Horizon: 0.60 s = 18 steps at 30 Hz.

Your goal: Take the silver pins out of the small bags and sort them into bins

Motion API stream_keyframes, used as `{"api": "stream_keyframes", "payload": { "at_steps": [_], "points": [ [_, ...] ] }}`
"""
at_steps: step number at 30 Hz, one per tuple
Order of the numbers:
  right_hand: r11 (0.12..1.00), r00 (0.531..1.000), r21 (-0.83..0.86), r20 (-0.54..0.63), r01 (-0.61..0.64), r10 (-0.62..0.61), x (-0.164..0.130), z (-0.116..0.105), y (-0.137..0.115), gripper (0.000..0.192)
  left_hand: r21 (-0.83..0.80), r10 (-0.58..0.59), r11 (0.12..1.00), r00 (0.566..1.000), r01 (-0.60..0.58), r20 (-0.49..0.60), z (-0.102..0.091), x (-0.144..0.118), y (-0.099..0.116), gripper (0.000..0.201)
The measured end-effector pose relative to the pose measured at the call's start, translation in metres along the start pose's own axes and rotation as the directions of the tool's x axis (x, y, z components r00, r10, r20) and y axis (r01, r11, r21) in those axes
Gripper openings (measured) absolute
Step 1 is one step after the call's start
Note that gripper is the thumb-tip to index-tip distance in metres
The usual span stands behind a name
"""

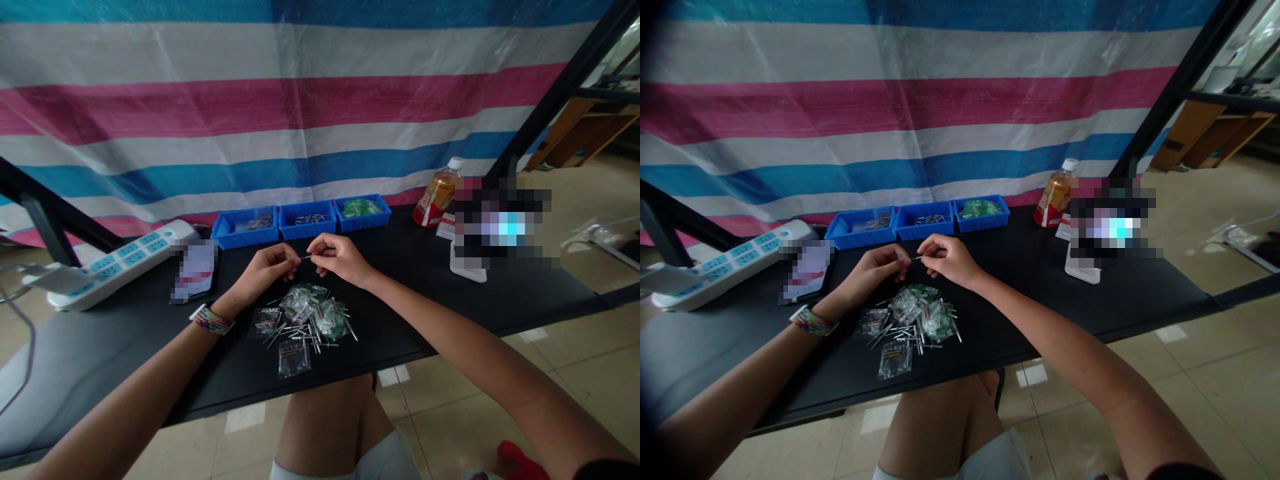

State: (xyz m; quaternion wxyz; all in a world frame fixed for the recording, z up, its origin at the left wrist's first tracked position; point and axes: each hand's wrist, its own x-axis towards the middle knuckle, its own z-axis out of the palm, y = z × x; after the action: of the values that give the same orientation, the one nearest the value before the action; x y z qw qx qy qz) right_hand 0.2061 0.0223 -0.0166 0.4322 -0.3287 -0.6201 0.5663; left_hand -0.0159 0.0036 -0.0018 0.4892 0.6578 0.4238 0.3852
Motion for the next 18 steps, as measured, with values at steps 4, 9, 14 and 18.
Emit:
{"api": "stream_keyframes", "payload": {
  "at_steps": [4, 9, 14, 18],
  "points": [
    [1.000, 1.000, 0.017, -0.010, -0.019, 0.019, 0.000, 0.000, 0.000, 0.021, 0.007, 0.010, 1.000, 1.000, -0.010, -0.003, 0.001, -0.001, 0.002, 0.031],
    [0.998, 1.000, 0.068, 0.013, -0.016, 0.015, -0.001, 0.001, 0.000, 0.022, 0.001, 0.011, 1.000, 1.000, -0.011, -0.008, 0.002, -0.001, 0.004, 0.031],
    [0.998, 0.998, 0.019, -0.003, 0.056, -0.055, 0.000, 0.001, -0.002, 0.019, -0.069, 0.000, 0.998, 1.000, -0.002, -0.027, 0.003, -0.002, 0.004, 0.031],
    [0.990, 0.968, 0.029, -0.217, 0.135, -0.125, 0.012, -0.011, -0.003, 0.023, -0.177, -0.033, 0.984, 0.995, 0.016, -0.090, 0.003, -0.003, 0.002, 0.029]
  ]
}}
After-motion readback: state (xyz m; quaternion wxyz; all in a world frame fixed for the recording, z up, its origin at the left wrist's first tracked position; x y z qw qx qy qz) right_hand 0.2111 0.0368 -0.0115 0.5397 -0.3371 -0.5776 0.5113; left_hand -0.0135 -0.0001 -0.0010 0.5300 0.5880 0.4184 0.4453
